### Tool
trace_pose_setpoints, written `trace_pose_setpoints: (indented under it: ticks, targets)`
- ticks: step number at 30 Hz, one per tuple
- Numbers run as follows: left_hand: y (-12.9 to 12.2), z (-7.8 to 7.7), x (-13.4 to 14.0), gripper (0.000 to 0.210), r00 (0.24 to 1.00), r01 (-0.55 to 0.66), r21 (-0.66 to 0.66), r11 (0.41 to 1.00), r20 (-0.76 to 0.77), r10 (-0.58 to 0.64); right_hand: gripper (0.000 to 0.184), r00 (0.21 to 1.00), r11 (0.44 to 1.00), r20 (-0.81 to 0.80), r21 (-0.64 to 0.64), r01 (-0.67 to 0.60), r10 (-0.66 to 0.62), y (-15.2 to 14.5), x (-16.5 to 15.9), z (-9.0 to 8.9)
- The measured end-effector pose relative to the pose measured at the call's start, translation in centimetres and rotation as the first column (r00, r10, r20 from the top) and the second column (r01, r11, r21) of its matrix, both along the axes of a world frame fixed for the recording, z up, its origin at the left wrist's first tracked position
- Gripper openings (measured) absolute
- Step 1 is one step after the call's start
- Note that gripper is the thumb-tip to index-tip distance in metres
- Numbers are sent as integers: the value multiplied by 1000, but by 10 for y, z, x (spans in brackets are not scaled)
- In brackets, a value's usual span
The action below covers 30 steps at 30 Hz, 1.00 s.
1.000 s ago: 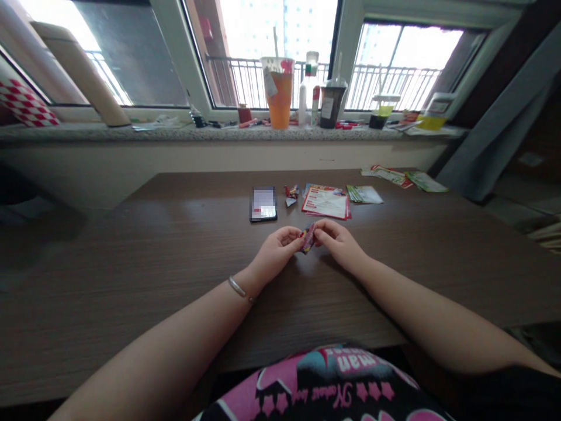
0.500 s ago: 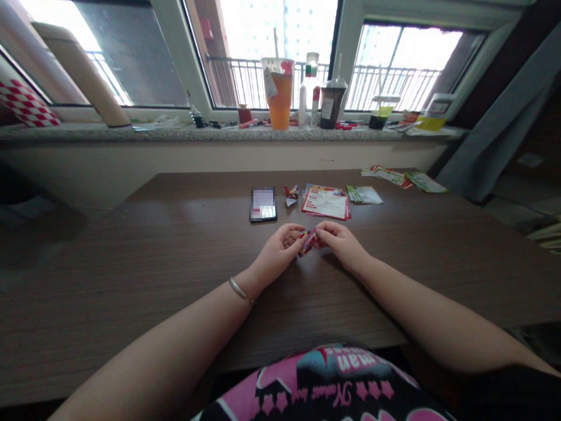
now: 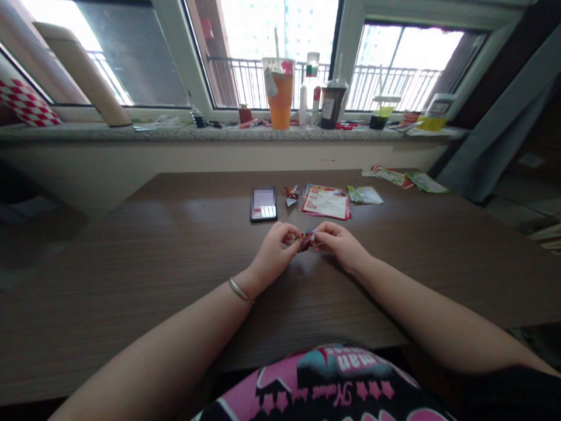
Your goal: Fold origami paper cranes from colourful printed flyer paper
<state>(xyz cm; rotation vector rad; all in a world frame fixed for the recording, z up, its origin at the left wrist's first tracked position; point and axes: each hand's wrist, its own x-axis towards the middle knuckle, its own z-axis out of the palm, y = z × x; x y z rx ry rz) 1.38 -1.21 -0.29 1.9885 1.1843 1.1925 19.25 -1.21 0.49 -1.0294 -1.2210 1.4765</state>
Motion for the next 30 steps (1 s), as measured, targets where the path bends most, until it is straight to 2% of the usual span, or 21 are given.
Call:
trace_pose_setpoints:
  ticks: [5, 11, 16, 18, 24, 30]
  targets:
    - [-2, -1, 2, 9, 991, 120, -153, 981, 81, -109, 22, 999, 997, 45, 75, 25, -28, 2, 0, -1]
    - [-2, -4, 1, 24, 981, 175, -190, 966, 117, -154, 15, 981, 970, 173, 238, 40, -82, 5, 1, -4]
    - [1, -7, -1, 26, 984, 168, -194, 967, 100, -151, 10, 939, 891, 298, 455, 15, -168, 3, 2, -6]
    - [2, -8, -1, 26, 983, 165, -193, 967, 108, -147, 9, 929, 865, 323, 502, -5, -183, 1, 2, -6]
    - [4, -10, -1, 24, 974, 162, -212, 964, 189, -123, 12, 937, 876, 301, 482, 11, -178, 1, 2, -6]
    - [3, -3, 1, 28, 934, 185, -292, 938, 349, -75, 14, 969, 949, 216, 311, 48, -119, 5, 3, -6]
